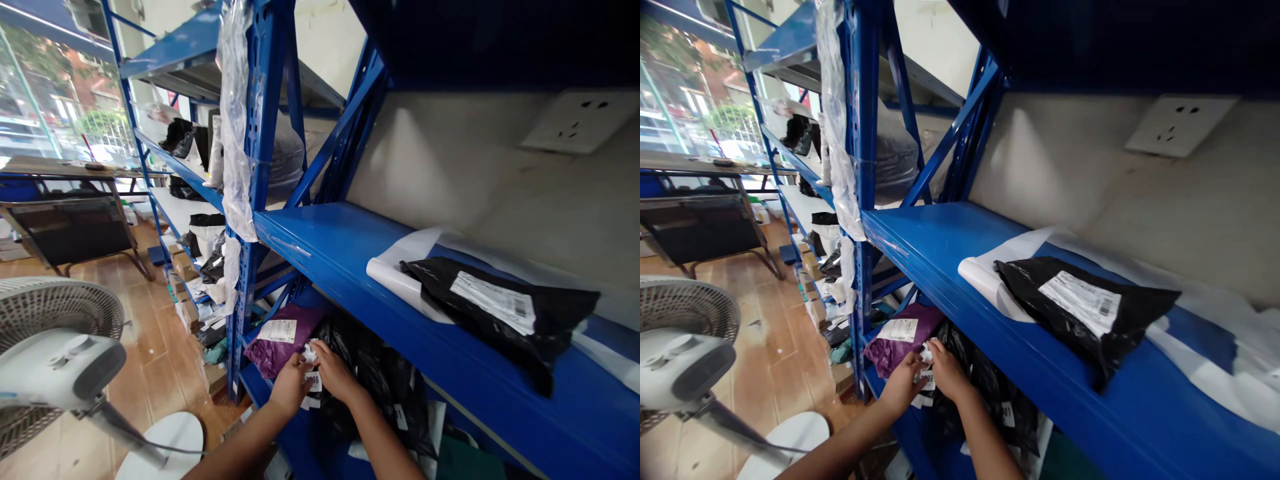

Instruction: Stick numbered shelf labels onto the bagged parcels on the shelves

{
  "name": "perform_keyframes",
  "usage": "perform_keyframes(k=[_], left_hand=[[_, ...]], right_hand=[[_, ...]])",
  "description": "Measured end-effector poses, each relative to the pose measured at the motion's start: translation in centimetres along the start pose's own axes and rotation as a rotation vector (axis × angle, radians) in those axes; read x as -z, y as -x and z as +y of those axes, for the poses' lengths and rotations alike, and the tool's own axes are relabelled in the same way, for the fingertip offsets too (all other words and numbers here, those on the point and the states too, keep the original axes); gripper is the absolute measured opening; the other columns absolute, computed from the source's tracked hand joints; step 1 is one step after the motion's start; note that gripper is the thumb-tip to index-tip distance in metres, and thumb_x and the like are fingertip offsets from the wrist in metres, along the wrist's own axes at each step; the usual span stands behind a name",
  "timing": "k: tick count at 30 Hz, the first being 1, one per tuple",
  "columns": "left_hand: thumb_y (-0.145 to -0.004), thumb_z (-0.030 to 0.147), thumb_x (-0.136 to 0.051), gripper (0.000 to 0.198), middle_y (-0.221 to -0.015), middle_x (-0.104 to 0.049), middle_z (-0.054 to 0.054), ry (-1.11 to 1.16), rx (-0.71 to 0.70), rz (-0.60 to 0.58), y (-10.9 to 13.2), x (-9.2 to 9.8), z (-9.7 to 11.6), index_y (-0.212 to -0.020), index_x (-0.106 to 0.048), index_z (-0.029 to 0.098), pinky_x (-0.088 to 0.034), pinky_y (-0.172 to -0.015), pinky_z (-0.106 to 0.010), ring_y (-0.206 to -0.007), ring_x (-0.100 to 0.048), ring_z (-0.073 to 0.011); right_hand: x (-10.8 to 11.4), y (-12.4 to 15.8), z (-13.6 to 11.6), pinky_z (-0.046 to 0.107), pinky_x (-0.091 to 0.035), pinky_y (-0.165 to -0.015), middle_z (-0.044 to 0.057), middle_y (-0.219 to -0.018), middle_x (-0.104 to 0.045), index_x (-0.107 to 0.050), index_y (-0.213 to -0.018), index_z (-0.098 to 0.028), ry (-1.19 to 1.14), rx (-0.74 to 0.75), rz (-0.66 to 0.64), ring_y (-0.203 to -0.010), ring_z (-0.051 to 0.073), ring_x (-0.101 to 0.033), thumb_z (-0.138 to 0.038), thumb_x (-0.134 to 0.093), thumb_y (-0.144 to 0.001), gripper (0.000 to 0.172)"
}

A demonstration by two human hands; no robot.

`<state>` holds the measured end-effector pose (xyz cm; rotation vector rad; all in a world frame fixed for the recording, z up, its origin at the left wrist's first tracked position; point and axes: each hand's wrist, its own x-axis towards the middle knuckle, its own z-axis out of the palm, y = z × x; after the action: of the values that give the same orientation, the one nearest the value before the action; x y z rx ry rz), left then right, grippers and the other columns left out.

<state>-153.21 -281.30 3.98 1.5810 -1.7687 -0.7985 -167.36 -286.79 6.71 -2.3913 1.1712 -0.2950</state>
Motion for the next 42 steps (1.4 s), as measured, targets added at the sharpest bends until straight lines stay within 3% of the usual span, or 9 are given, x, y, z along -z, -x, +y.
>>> perform_keyframes(k=[5, 9, 17, 24, 28, 31, 36, 42], left_hand=[[-0.081, 0.009, -0.051, 0.017, -0.095, -0.068, -0.009, -0.047, 0.065, -0.05, -0.2, -0.4, 0.4, -0.087, -0.065, 0.016, -0.046, -0.084, -0.027, -0.093, -0.064, -0.0196], [-0.09, 0.013, -0.037, 0.023, -0.097, -0.066, -0.014, -0.133, 0.107, -0.085, -0.1, -0.9, 0.9, -0.095, -0.059, 0.011, -0.047, -0.078, -0.031, -0.089, -0.065, -0.0226], [-0.09, 0.006, -0.028, 0.027, -0.105, -0.064, -0.014, -0.182, 0.071, -0.145, 0.5, -1.9, 0.3, -0.102, -0.052, 0.012, -0.048, -0.082, -0.032, -0.096, -0.064, -0.021], [-0.091, 0.015, -0.035, 0.019, -0.099, -0.067, -0.01, -0.087, -0.01, -0.118, 1.2, -1.1, -1.0, -0.099, -0.052, 0.017, -0.047, -0.083, -0.029, -0.093, -0.064, -0.0185], [-0.087, 0.013, -0.042, 0.038, -0.096, -0.07, -0.005, 0.057, -0.023, -0.057, 0.8, -0.4, -0.7, -0.124, -0.04, 0.02, -0.047, -0.081, -0.024, -0.092, -0.065, -0.0154], [-0.082, 0.011, -0.049, 0.047, -0.094, -0.071, -0.003, 0.067, 0.014, -0.058, 0.3, -0.3, -0.2, -0.127, -0.038, 0.021, -0.047, -0.081, -0.025, -0.091, -0.066, -0.0162], [-0.083, 0.015, -0.051, 0.039, -0.104, -0.069, -0.009, 0.016, 0.113, -0.037, 0.5, -1.2, -0.1, -0.121, -0.04, 0.014, -0.047, -0.081, -0.025, -0.097, -0.065, -0.0184], [-0.088, 0.017, -0.044, 0.019, -0.114, -0.061, -0.005, -0.047, 0.096, -0.03, 1.3, -1.4, -0.2, -0.103, -0.055, 0.021, -0.044, -0.088, -0.024, -0.105, -0.06, -0.0168]], right_hand=[[0.1, 0.0, -0.4, 0.023, -0.049, -0.086, 0.012, -0.134, -0.047, -0.044, -0.131, -0.018, 0.055, -0.01, -0.05, -0.092, 0.013, -0.066, 0.007, -0.034, -0.069, 0.068], [0.3, 0.1, -0.6, 0.028, -0.049, -0.088, 0.013, -0.131, -0.051, -0.046, -0.129, -0.016, 0.158, 0.023, -0.071, -0.096, 0.016, -0.065, 0.006, -0.035, -0.073, 0.062], [0.5, 0.1, -0.7, 0.029, -0.047, -0.09, 0.013, -0.129, -0.053, -0.047, -0.129, -0.014, 0.248, 0.045, -0.114, -0.099, 0.019, -0.063, 0.006, -0.036, -0.074, 0.059], [0.4, 0.2, -0.4, 0.029, -0.045, -0.096, 0.013, -0.136, -0.047, -0.041, -0.133, -0.015, 0.241, 0.056, -0.139, -0.113, 0.018, -0.057, 0.008, -0.035, -0.072, 0.066], [0.3, 0.7, -0.3, 0.035, -0.04, -0.103, 0.014, -0.139, -0.043, -0.04, -0.134, -0.013, 0.277, 0.093, -0.117, -0.122, 0.022, -0.049, 0.006, -0.037, -0.073, 0.064], [0.5, 0.8, -0.7, 0.034, -0.04, -0.102, 0.013, -0.134, -0.049, -0.05, -0.125, -0.012, 0.25, 0.112, -0.101, -0.117, 0.022, -0.052, 0.004, -0.036, -0.074, 0.055], [0.3, -0.2, -1.9, 0.022, -0.046, -0.089, 0.007, -0.116, -0.062, -0.061, -0.11, -0.017, 0.19, -0.142, 0.007, -0.1, 0.016, -0.062, -0.006, -0.046, -0.081, 0.034], [-0.4, -2.7, -3.0, 0.027, -0.048, -0.076, 0.014, -0.1, -0.068, -0.069, -0.092, -0.013, 0.3, -0.4, 0.077, -0.092, 0.023, -0.066, -0.005, -0.05, -0.078, 0.025]])
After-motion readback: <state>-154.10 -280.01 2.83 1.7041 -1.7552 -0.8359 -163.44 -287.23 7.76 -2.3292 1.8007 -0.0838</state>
